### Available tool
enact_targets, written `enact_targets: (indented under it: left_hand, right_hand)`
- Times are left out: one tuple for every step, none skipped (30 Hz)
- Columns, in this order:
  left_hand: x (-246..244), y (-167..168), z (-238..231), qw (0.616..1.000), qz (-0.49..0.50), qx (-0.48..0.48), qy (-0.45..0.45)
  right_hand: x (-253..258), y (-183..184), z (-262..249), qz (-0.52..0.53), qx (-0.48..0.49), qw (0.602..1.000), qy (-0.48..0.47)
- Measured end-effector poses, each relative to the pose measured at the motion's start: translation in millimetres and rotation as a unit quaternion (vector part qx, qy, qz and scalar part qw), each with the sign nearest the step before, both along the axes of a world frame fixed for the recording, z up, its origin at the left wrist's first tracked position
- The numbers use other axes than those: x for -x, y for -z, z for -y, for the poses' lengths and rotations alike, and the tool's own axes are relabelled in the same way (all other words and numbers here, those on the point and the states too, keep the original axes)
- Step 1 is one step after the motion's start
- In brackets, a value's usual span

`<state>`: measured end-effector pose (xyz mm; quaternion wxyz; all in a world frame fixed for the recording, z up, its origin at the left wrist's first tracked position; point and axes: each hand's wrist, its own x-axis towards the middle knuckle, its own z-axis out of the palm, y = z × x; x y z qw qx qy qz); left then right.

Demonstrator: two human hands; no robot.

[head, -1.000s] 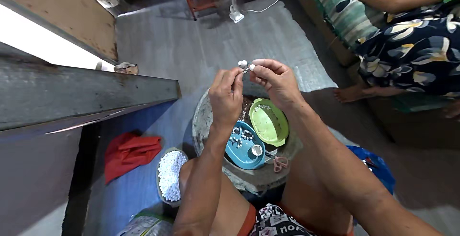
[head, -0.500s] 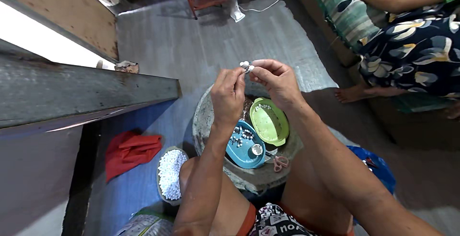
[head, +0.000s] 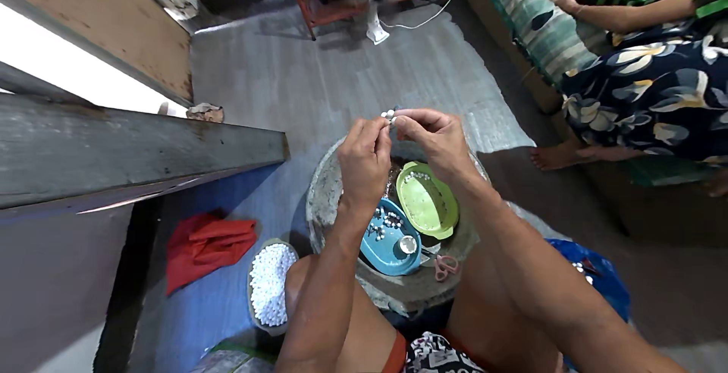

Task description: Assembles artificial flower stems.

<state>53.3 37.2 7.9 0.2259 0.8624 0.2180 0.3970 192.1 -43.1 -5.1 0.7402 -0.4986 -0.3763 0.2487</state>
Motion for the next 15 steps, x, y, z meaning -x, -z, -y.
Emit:
enact_targets:
  left_hand:
    - [-1.9,0.9,-1.4,1.0,0.002,0.002,-0.005]
    - [-3.2,1.5,-2.9,1.0,0.003,0.007,-0.01]
    - [-4.3,2.1,-4.4,1.0,0.006,0.011,-0.015]
    - [-4.9,2.7,-5.3,1.0,0.009,0.013,-0.021]
    - [-4.9,3.5,-5.7,0.999,0.01,0.015,-0.027]
    - [-4.9,4.6,-6.0,0.999,0.01,0.013,-0.032]
    - [-5.7,5.8,-6.8,0.999,0.013,0.008,-0.034]
    - [-7.5,6.5,-7.8,0.999,0.014,0.001,-0.035]
    - [-9.1,6.4,-8.2,0.999,0.014,-0.005,-0.035]
    - [-9.7,6.5,-8.1,0.999,0.013,-0.008,-0.035]
    - [-9.6,6.4,-7.8,0.999,0.011,-0.01,-0.035]
    - [-9.3,6.1,-7.9,0.999,0.011,-0.01,-0.033]
    - [-9.0,5.8,-7.8,0.999,0.011,-0.01,-0.032]
    - [-8.9,5.6,-7.7,0.999,0.009,-0.009,-0.031]
    - [-8.8,5.5,-7.6,1.0,0.008,-0.009,-0.028]
  right_hand:
    - [1.3,0.0,0.5,0.003,0.0,1.0,0.003]
    - [3.0,-0.9,2.2,0.011,0.005,1.0,0.003]
    - [4.6,-2.5,5.2,0.028,0.017,0.999,-0.001]
    - [4.7,-3.1,6.2,0.04,0.022,0.999,-0.005]
    - [4.4,-2.6,5.8,0.049,0.026,0.998,-0.006]
    - [3.5,-0.6,4.7,0.058,0.035,0.998,0.001]
    - [2.0,2.5,2.6,0.065,0.044,0.997,0.01]
    - [0.1,5.0,0.0,0.071,0.045,0.996,0.019]
    - [-1.2,5.8,-1.7,0.074,0.048,0.996,0.028]
    - [-1.1,5.4,-2.1,0.071,0.052,0.996,0.034]
    - [-0.5,4.4,-1.7,0.066,0.057,0.996,0.035]
    - [-0.3,3.7,-1.2,0.059,0.061,0.996,0.034]
    - [-0.6,2.7,-0.4,0.052,0.062,0.996,0.029]
    - [-1.3,1.4,0.3,0.045,0.06,0.997,0.021]
    - [-2.2,0.1,1.1,0.04,0.056,0.998,0.012]
